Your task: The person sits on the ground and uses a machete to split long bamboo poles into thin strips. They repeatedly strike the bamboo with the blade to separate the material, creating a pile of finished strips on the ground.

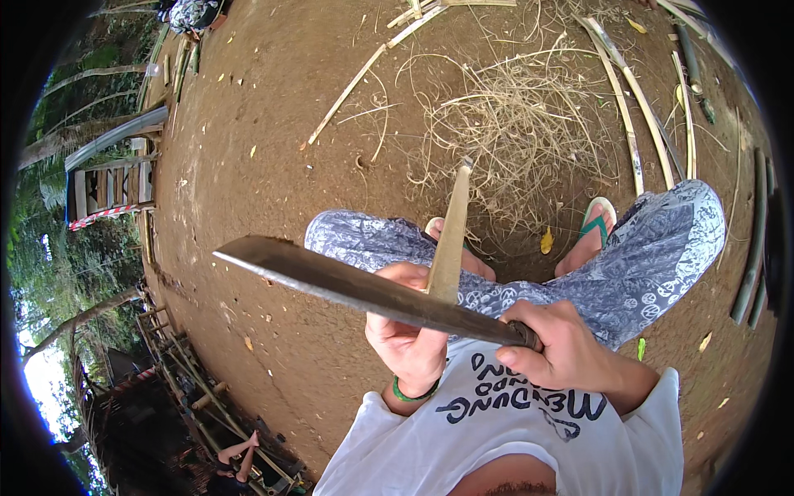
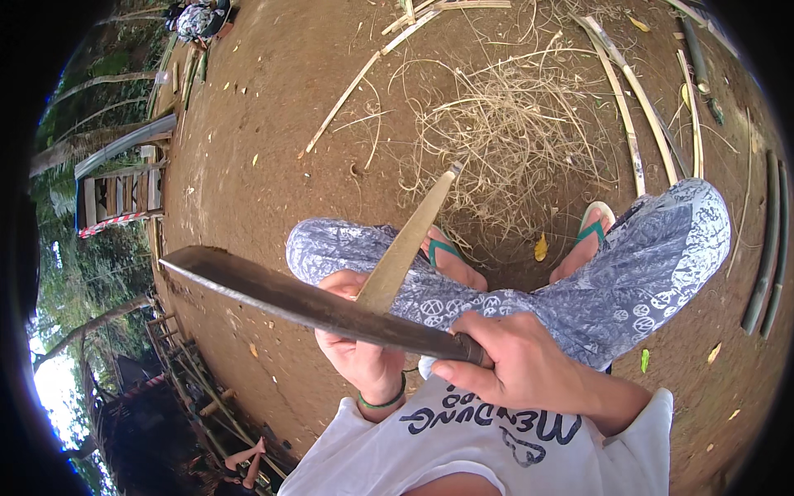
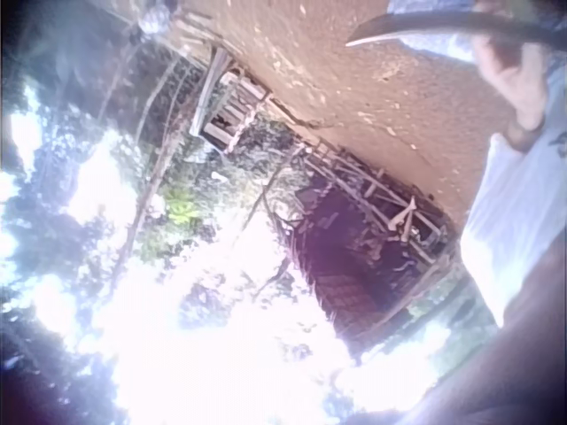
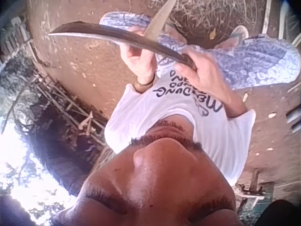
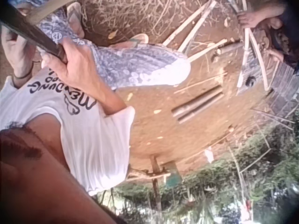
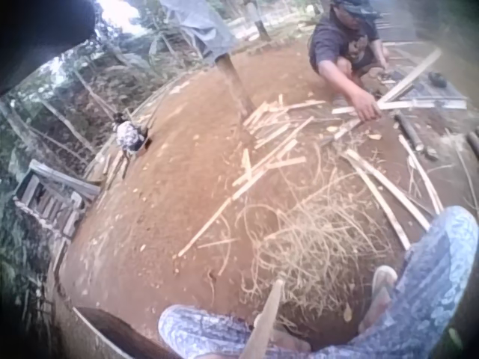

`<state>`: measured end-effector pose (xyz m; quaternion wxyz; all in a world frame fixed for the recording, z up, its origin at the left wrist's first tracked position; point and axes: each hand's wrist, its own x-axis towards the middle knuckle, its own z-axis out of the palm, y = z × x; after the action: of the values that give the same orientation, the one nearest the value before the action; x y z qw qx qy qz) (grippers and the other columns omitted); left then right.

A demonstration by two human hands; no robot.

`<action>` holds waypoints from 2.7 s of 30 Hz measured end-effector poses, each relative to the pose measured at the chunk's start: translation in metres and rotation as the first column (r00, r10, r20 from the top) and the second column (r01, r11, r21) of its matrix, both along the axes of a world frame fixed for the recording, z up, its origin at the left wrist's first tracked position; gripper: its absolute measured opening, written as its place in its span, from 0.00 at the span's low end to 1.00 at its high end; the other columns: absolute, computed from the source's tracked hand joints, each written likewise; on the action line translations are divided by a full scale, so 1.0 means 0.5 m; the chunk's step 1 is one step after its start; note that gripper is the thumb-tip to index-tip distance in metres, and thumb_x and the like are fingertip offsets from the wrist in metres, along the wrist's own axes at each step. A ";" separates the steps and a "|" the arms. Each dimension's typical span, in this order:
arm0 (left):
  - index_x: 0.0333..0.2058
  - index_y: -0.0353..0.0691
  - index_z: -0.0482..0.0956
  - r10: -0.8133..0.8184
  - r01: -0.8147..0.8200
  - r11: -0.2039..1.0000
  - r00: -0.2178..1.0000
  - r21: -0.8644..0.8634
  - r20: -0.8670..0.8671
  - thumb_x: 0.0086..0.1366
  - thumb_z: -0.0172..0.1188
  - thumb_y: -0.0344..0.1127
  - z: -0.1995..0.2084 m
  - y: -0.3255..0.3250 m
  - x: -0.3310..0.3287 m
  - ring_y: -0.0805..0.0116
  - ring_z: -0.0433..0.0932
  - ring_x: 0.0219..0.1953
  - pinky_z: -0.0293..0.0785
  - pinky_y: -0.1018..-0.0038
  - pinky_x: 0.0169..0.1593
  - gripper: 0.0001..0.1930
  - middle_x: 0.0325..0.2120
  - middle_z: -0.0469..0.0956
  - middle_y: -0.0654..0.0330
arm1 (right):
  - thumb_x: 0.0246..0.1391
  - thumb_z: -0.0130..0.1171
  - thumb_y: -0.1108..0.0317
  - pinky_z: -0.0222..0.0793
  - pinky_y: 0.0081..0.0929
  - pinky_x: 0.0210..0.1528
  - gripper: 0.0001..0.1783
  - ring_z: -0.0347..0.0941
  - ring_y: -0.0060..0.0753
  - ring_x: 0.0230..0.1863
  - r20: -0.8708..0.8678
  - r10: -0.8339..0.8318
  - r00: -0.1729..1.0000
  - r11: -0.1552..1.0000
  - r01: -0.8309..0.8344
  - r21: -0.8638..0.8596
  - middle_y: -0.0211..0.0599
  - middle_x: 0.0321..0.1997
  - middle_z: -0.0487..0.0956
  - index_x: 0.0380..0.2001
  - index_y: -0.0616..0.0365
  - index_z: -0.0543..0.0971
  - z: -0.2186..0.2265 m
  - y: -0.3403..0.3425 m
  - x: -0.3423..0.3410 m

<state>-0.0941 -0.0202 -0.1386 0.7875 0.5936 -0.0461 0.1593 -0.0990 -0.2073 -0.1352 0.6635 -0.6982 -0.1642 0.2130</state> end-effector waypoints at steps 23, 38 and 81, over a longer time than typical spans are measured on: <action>0.44 0.34 0.70 0.178 -0.167 0.968 0.983 0.186 -0.044 0.59 0.71 0.40 -0.030 0.044 0.012 0.66 0.73 0.41 0.72 0.67 0.49 0.23 0.39 0.68 0.52 | 0.60 0.59 0.54 0.65 0.37 0.20 0.20 0.74 0.46 0.15 0.042 -0.020 0.999 0.991 0.026 -0.133 0.47 0.12 0.70 0.31 0.65 0.77 -0.138 0.043 0.112; 0.42 0.33 0.70 0.281 -0.267 0.944 0.959 0.192 -0.047 0.59 0.70 0.44 -0.032 0.095 0.039 0.66 0.72 0.39 0.71 0.68 0.46 0.24 0.38 0.68 0.53 | 0.62 0.56 0.50 0.66 0.40 0.22 0.24 0.75 0.47 0.16 0.091 0.109 0.990 0.981 -0.092 -0.172 0.46 0.13 0.72 0.29 0.64 0.79 -0.205 0.076 0.192; 0.42 0.34 0.72 0.267 -0.247 0.960 0.948 0.131 -0.174 0.58 0.68 0.38 -0.010 0.116 0.059 0.66 0.72 0.42 0.69 0.66 0.51 0.19 0.39 0.69 0.55 | 0.62 0.53 0.42 0.73 0.46 0.32 0.30 0.78 0.54 0.24 0.073 0.072 0.995 0.773 -0.010 -0.634 0.50 0.17 0.77 0.27 0.63 0.81 -0.503 0.017 0.306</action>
<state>-0.0646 0.0380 -0.1436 0.7275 0.6487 0.0985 0.2006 0.0542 -0.1989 -0.3869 0.3771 -0.8859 -0.1290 0.2374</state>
